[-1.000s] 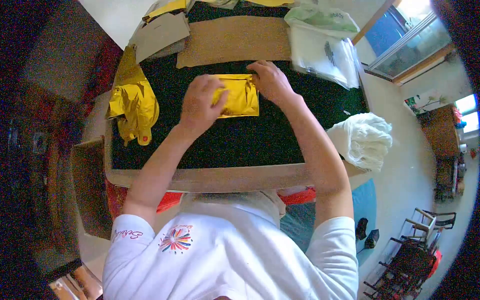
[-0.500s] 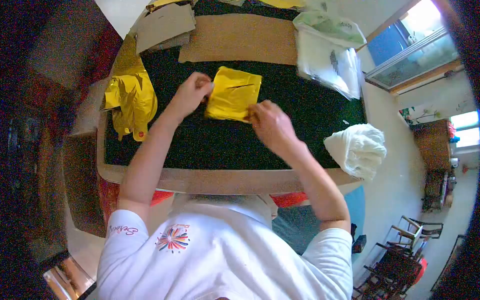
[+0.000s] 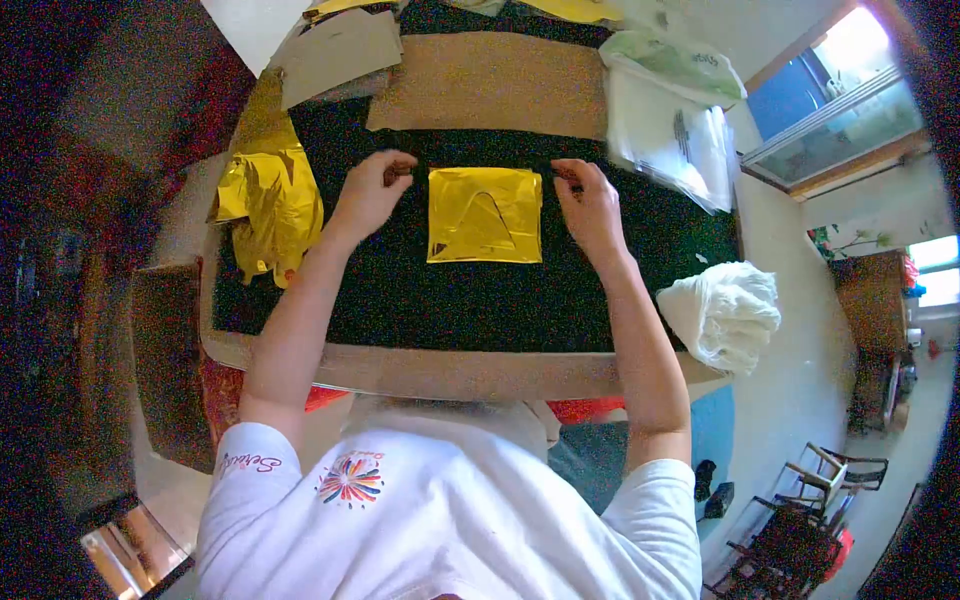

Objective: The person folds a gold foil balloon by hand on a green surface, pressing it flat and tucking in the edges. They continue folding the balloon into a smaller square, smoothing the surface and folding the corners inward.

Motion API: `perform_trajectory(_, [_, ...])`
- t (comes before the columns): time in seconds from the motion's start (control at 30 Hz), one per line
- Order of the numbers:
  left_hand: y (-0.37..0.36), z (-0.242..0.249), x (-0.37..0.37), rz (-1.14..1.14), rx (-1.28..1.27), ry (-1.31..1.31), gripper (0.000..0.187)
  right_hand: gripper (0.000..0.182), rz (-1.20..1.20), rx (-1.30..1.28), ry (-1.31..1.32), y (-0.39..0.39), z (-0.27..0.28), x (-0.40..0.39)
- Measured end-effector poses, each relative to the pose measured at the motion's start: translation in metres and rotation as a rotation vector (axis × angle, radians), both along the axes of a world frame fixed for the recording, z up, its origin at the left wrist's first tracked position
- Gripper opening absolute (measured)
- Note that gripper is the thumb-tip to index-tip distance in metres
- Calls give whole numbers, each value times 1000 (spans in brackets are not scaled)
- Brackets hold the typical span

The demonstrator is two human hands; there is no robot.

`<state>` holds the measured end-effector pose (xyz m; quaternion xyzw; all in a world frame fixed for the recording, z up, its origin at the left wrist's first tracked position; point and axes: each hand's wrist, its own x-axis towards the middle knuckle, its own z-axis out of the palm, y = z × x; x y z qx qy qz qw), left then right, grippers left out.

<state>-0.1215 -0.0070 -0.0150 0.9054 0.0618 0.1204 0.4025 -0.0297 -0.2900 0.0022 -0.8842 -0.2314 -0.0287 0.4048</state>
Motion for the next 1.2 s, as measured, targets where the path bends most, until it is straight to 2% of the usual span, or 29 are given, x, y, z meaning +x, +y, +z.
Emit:
perform_trajectory(0.07, [1, 0, -4, 22, 64, -8, 26, 25, 79, 42, -80, 11, -1, -5])
perform_trajectory(0.1, [-1, 1, -2, 8, 109, -36, 27, 28, 163, -40, -249, 17, -2, -5])
perform_trajectory(0.13, [-5, 0, -1, -8, 151, -63, 28, 30, 188, -45, -147, 28, 7, -15])
perform_trajectory(0.2, [-8, -1, 8, 0, 114, -29, 26, 33, 314, -164, -250, 46, 7, -24])
perform_trajectory(0.27, [-8, -2, 15, -13, 194, -26, 21, 37, 385, -282, -334, 56, -1, -25])
perform_trajectory(0.33, [-9, -4, 19, -7, 196, -32, 18, 41, 401, -412, -390, 61, -10, -27])
perform_trajectory(0.53, [-10, -11, 23, 28, 184, -40, 11, 42, 430, -468, -373, 61, -14, -27])
perform_trajectory(0.6, [-11, -15, 23, 94, 153, -169, 11, 42, 443, -487, -365, 61, -13, -27])
perform_trajectory(0.73, [-21, 1, 6, 113, 45, -75, 14, 42, 432, -505, -334, 65, -9, -27])
perform_trajectory(0.83, [-26, 1, 2, 92, 278, -36, 21, 42, 433, -521, -314, 66, -9, -28])
perform_trajectory(0.93, [-22, 13, 4, 40, 242, 105, 20, 41, 449, -548, -302, 65, -2, -27])
perform_trajectory(1.1, [-11, 7, 3, 20, 188, 109, 18, 42, 454, -520, -305, 76, 20, -29])
perform_trajectory(1.2, [-8, 6, 7, 48, 221, 105, 13, 46, 448, -493, -299, 85, 3, -27])
